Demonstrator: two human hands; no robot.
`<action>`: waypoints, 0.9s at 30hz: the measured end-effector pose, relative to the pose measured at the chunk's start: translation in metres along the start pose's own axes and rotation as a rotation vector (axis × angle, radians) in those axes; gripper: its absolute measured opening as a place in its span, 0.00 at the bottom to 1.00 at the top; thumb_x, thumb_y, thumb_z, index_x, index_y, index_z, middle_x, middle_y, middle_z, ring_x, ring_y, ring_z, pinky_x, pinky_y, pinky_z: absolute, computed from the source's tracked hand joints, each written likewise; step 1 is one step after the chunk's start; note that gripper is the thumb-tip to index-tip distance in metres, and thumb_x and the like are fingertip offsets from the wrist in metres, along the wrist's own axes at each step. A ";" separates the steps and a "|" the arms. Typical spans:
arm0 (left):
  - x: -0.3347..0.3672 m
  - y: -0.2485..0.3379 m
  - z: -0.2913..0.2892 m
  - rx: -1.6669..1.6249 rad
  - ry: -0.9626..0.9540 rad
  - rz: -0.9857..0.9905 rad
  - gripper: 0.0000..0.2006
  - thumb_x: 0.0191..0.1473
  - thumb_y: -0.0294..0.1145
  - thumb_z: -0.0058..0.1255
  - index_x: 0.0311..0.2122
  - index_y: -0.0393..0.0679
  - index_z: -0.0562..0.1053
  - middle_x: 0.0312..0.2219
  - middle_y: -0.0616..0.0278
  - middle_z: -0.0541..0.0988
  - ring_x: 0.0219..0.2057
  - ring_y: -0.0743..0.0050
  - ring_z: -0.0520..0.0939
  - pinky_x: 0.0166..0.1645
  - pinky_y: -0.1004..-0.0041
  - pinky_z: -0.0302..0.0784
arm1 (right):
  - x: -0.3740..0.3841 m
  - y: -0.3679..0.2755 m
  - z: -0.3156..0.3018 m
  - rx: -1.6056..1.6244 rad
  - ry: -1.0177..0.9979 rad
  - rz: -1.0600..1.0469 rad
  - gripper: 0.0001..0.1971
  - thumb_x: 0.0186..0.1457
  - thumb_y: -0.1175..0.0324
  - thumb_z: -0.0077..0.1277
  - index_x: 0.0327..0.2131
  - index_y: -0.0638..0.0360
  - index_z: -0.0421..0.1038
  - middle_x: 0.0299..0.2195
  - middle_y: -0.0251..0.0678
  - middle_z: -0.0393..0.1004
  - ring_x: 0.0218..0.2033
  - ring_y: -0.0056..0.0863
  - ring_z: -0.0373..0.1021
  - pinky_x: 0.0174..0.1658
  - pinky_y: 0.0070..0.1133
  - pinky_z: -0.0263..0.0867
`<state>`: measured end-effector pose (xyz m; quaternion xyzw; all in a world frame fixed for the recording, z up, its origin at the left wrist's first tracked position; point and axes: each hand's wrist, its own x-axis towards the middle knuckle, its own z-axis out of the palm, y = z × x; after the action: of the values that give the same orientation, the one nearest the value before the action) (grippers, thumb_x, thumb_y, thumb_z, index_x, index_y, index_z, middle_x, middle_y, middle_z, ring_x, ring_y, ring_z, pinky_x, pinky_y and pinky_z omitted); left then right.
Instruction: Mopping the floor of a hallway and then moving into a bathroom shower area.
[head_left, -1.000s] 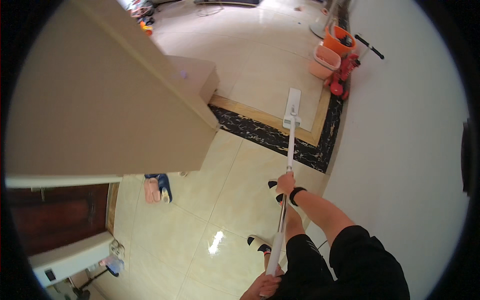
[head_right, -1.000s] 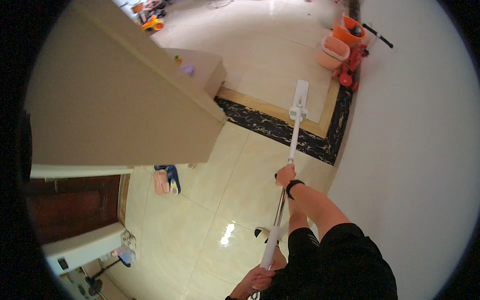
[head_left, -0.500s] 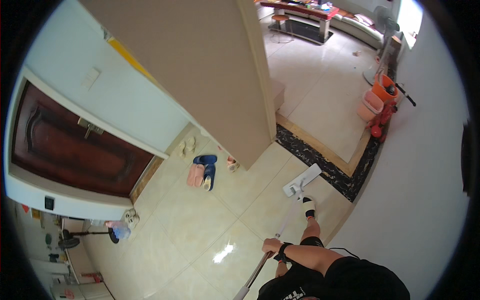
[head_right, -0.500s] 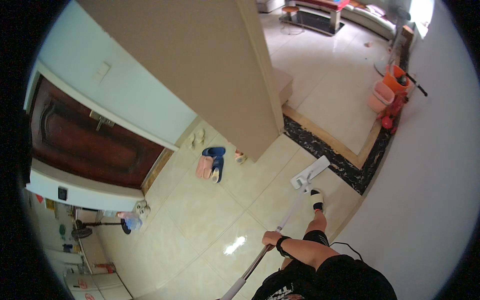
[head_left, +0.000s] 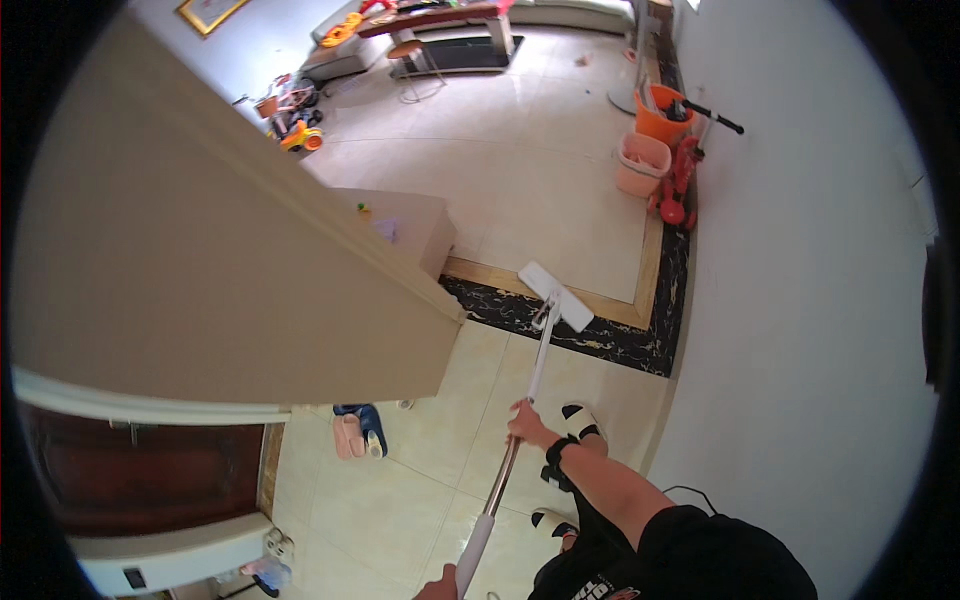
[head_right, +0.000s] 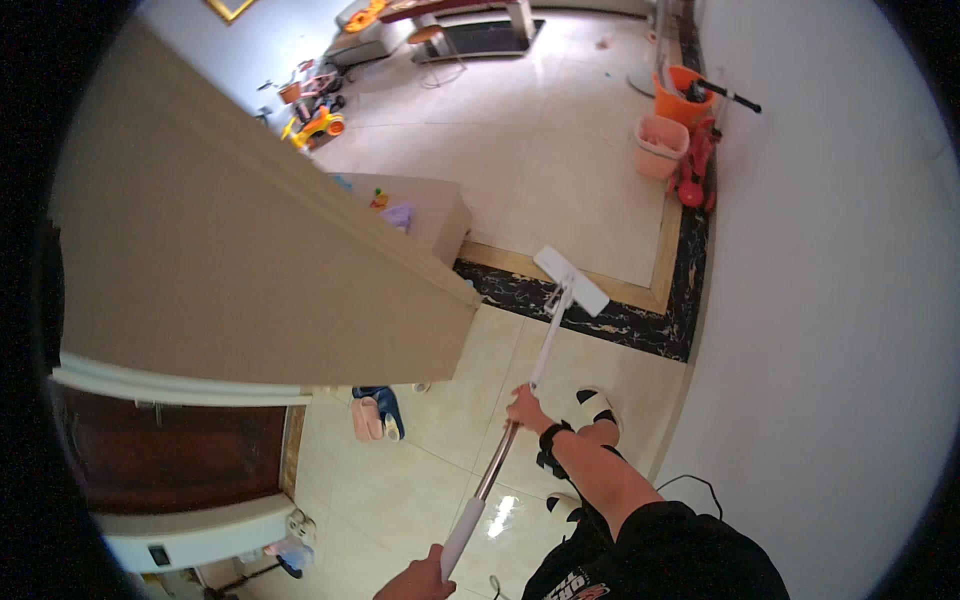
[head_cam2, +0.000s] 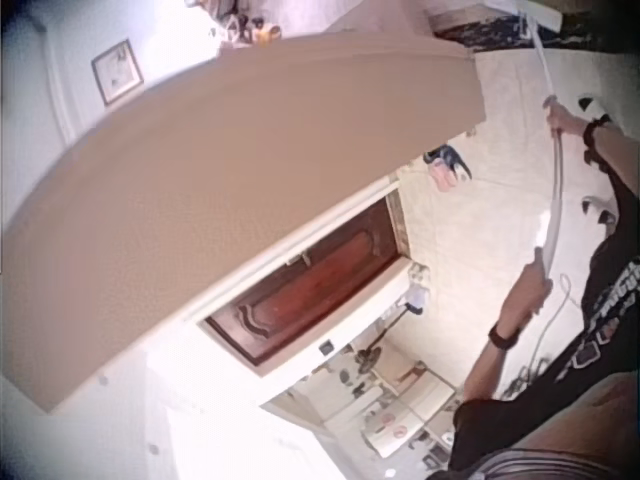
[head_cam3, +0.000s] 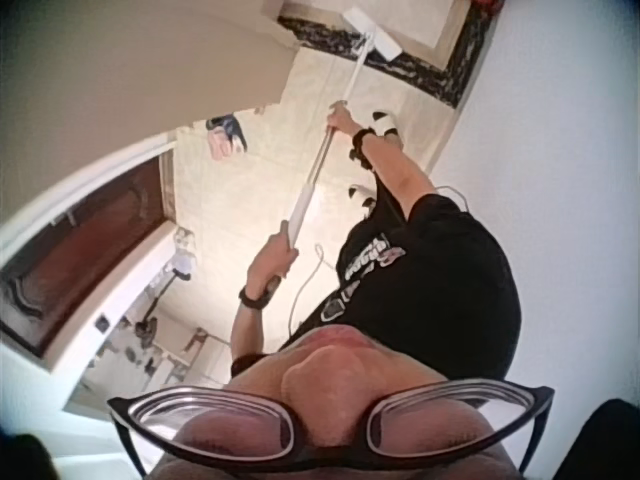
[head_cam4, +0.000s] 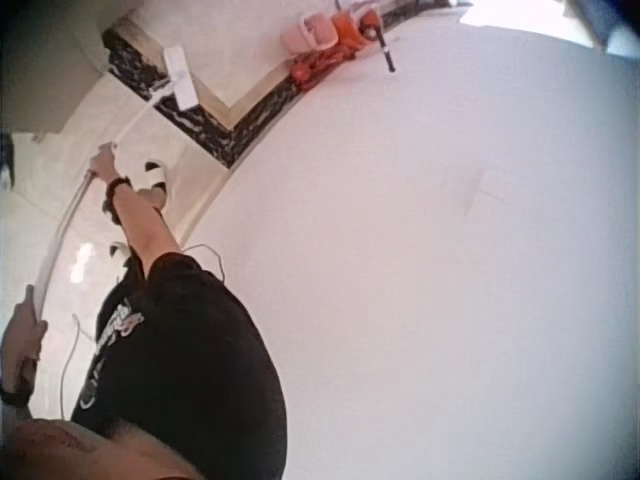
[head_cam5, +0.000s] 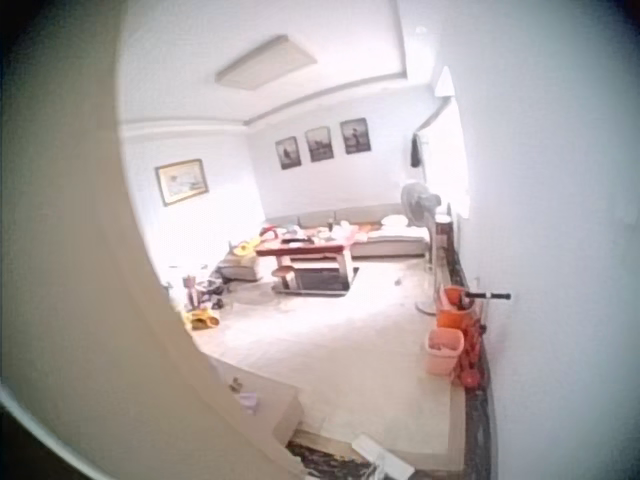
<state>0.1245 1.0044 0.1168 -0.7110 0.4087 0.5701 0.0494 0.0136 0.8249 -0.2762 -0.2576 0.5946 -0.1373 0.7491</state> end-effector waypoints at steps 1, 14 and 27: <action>0.024 0.015 -0.010 0.019 -0.018 -0.009 0.17 0.46 0.27 0.41 0.42 0.32 0.58 0.11 0.58 0.66 0.07 0.71 0.67 0.10 0.75 0.63 | 0.019 -0.017 -0.011 -0.048 0.048 -0.076 0.21 0.41 0.83 0.43 0.41 0.56 0.51 0.23 0.44 0.65 0.18 0.38 0.69 0.19 0.32 0.69; 0.267 0.155 -0.012 -1.131 -0.611 -0.191 0.16 0.45 0.18 0.42 0.40 0.44 0.58 0.10 0.72 0.55 0.05 0.87 0.55 0.07 0.84 0.49 | 0.156 -0.199 -0.208 0.264 0.515 -0.127 0.27 0.50 0.71 0.43 0.52 0.62 0.43 0.24 0.46 0.67 0.17 0.35 0.68 0.15 0.24 0.65; 0.206 0.023 0.084 -2.333 -0.870 -0.343 0.20 0.48 0.19 0.32 0.48 0.41 0.61 0.07 0.68 0.59 0.02 0.87 0.57 0.06 0.87 0.55 | 0.177 -0.064 -0.110 -1.584 0.583 -0.346 0.27 0.46 0.68 0.44 0.46 0.82 0.54 0.40 0.66 0.61 0.26 0.35 0.65 0.27 0.25 0.60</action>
<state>0.0486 0.9264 -0.0782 -0.1287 -0.4854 0.7646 -0.4040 -0.0406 0.6565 -0.4039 -0.7457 0.6361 0.1450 0.1348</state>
